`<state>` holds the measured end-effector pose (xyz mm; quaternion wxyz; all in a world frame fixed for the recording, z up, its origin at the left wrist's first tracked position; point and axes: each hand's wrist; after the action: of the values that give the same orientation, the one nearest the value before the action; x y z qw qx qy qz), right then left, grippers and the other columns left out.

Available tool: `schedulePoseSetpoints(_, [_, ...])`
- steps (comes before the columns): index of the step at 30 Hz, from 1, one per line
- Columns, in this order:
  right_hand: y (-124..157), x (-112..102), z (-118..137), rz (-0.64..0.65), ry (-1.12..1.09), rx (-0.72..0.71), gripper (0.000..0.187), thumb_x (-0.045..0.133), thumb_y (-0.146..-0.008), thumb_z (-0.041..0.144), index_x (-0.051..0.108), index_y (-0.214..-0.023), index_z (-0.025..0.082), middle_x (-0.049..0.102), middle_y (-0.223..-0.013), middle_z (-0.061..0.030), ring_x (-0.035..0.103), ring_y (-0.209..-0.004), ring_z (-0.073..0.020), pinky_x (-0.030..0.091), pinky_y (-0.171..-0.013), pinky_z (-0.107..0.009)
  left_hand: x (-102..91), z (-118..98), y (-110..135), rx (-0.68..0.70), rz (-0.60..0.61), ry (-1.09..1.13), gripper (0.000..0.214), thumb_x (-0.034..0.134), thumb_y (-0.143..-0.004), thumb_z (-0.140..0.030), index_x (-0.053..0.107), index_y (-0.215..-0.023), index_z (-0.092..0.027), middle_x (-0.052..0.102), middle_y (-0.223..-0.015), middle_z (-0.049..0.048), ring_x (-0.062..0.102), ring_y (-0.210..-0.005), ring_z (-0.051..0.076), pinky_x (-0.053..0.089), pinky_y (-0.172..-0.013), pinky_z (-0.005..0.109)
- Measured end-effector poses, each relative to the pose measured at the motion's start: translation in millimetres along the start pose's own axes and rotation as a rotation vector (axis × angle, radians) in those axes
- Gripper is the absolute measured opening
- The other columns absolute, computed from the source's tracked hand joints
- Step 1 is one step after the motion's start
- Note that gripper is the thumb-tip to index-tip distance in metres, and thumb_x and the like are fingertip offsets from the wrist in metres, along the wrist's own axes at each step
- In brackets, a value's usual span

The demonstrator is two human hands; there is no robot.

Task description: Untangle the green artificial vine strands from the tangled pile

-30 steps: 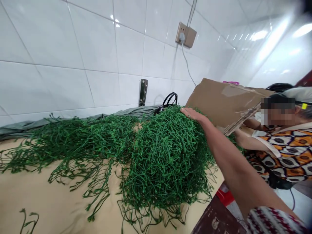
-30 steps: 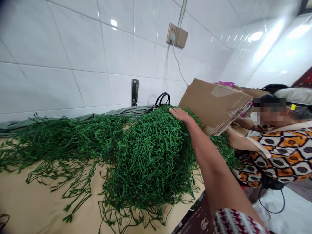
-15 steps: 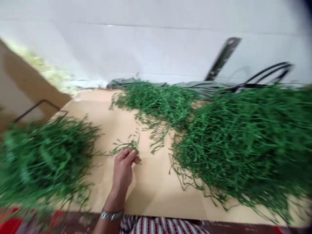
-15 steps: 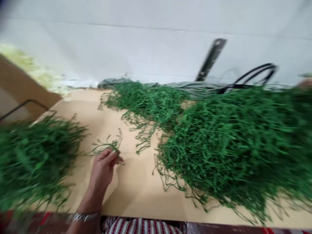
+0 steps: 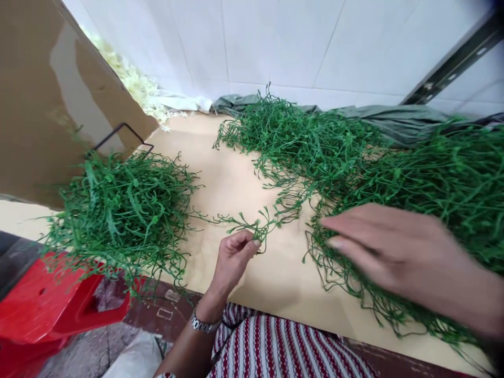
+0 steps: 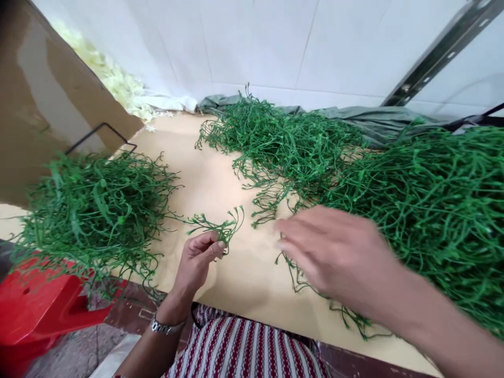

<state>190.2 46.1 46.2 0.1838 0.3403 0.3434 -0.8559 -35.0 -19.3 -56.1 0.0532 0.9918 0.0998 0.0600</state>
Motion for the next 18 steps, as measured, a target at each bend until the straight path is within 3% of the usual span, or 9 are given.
schedulePoseSetpoints(2, [-6, 25, 11, 0.212, 0.134, -0.14, 0.018, 0.059, -0.08, 0.025, 0.067, -0.097, 0.022, 0.067, -0.086, -0.0062, 0.059, -0.078, -0.02, 0.047, -0.072, -0.036, 0.0, 1, 4, 0.003, 0.037, 0.022, 0.027, 0.063, -0.07, -0.028, 0.049, -0.052, -0.014, 0.04, -0.049, -0.0039, 0.032, -0.048, 0.007, 0.025, -0.047, 0.021])
schedulePoseSetpoints(5, [-13, 60, 16, 0.321, 0.2, -0.203, 0.017, 0.053, -0.084, 0.025, 0.065, -0.093, 0.017, 0.063, -0.092, -0.0097, 0.054, -0.084, -0.022, 0.043, -0.074, -0.038, -0.5, 4, 8, -0.011, 0.079, 0.066, 0.025, 0.067, -0.067, -0.03, 0.054, -0.053, -0.014, 0.041, -0.05, -0.0035, 0.034, -0.05, 0.007, 0.028, -0.048, 0.021])
schedulePoseSetpoints(8, [-13, 77, 15, 0.343, 0.206, -0.18, 0.018, 0.057, -0.081, 0.03, 0.065, -0.088, 0.016, 0.059, -0.09, -0.0092, 0.048, -0.084, -0.0224, 0.04, -0.074, -0.039, -2.3, 8, 11, -0.027, 0.097, 0.11, 0.022, 0.071, -0.063, -0.031, 0.059, -0.055, -0.014, 0.047, -0.055, -0.0017, 0.039, -0.054, 0.009, 0.032, -0.051, 0.021])
schedulePoseSetpoints(14, [-1, 78, 13, 0.354, 0.224, -0.175, 0.015, 0.057, -0.081, 0.03, 0.063, -0.085, 0.017, 0.055, -0.1, -0.0091, 0.044, -0.092, -0.0245, 0.035, -0.078, -0.04, -4.9, 4, 13, -0.084, 0.196, 0.07, 0.026, 0.067, -0.066, -0.033, 0.057, -0.054, -0.012, 0.043, -0.052, -0.0017, 0.035, -0.053, 0.009, 0.029, -0.05, 0.022])
schedulePoseSetpoints(18, [9, 87, 15, 0.266, 0.272, -0.161, 0.013, 0.051, -0.084, 0.023, 0.061, -0.088, 0.016, 0.059, -0.087, -0.0091, 0.048, -0.084, -0.0228, 0.036, -0.075, -0.039, -0.7, 0, 15, -0.065, 0.129, -0.006, 0.027, 0.062, -0.07, -0.031, 0.052, -0.053, -0.013, 0.036, -0.052, -0.0034, 0.029, -0.052, 0.008, 0.024, -0.049, 0.022])
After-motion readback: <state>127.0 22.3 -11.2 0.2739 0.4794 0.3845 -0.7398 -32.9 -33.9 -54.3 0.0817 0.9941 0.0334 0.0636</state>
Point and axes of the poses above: each hand's wrist, its own y-axis away from the middle knuckle, its own x-axis out of the palm, z = x × y
